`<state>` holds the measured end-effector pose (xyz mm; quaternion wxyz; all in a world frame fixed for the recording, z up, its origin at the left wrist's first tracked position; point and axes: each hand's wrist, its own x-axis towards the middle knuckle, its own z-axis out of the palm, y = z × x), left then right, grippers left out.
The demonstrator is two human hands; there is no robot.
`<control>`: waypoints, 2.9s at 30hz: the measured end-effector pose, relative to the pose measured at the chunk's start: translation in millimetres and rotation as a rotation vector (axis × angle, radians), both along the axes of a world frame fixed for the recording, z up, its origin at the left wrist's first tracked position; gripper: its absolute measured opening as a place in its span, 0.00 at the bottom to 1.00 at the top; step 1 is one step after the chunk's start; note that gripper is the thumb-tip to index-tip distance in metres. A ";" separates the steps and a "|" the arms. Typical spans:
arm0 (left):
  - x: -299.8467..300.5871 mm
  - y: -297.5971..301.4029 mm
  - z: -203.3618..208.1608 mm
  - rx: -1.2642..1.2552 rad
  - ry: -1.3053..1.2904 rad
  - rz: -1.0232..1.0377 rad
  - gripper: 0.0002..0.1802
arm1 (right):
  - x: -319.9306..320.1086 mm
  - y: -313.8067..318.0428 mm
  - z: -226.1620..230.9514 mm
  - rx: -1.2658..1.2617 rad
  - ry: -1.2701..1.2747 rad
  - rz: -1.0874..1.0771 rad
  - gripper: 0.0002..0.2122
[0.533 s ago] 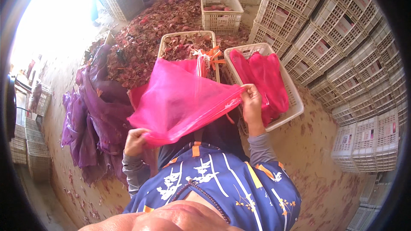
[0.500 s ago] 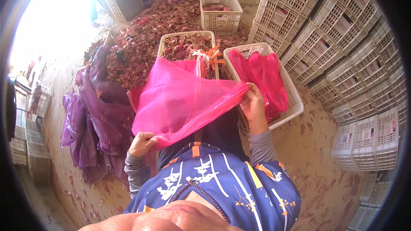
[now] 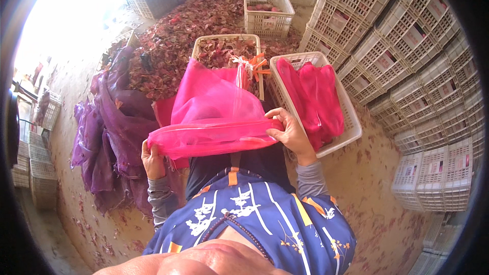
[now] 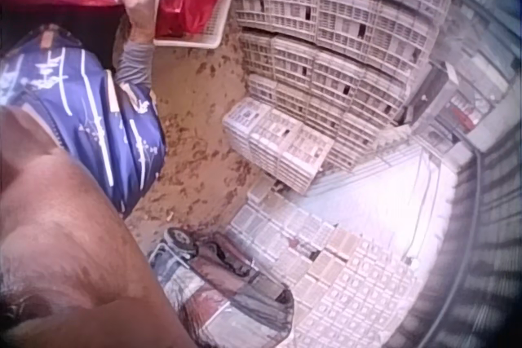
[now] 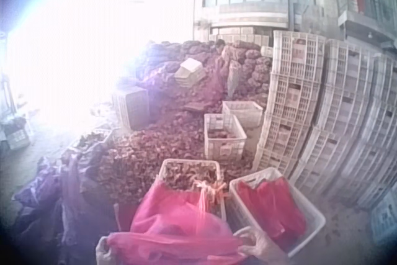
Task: The person takes pink mesh bags, stretches them open, and fits them over plastic baskets filled with onions and red onion skins.
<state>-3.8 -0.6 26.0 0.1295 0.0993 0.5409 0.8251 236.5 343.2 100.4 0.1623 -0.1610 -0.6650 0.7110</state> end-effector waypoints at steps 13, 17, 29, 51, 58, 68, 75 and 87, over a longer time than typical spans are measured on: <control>16.8 5.7 38.8 -0.591 0.095 -0.854 0.16 | -13.7 29.9 -23.2 -0.606 0.364 -0.536 0.07; 19.3 -21.6 -8.4 0.362 -0.345 -0.211 0.18 | 1.7 34.7 -22.1 -0.756 0.240 -0.081 0.07; -10.0 -10.6 -19.6 0.351 -0.220 -0.051 0.10 | -7.3 4.0 -10.2 0.455 -0.163 -0.046 0.13; 2.1 9.8 6.7 0.177 -0.029 0.095 0.09 | -20.5 16.0 -18.7 0.434 -0.100 -0.162 0.09; 4.7 -1.0 16.9 -0.190 -0.007 -0.390 0.07 | -18.2 37.7 -46.5 0.206 0.151 -0.500 0.05; 7.7 -12.8 31.5 0.833 -0.257 -0.500 0.16 | -2.8 22.4 7.6 -0.099 -0.182 0.328 0.13; -10.1 -9.5 13.3 0.480 -0.051 -0.272 0.17 | -11.0 -0.2 -9.8 0.293 -0.155 0.378 0.13; 2.4 5.0 9.2 0.277 -0.219 -0.322 0.14 | -23.7 29.8 -35.7 0.841 0.056 -0.520 0.08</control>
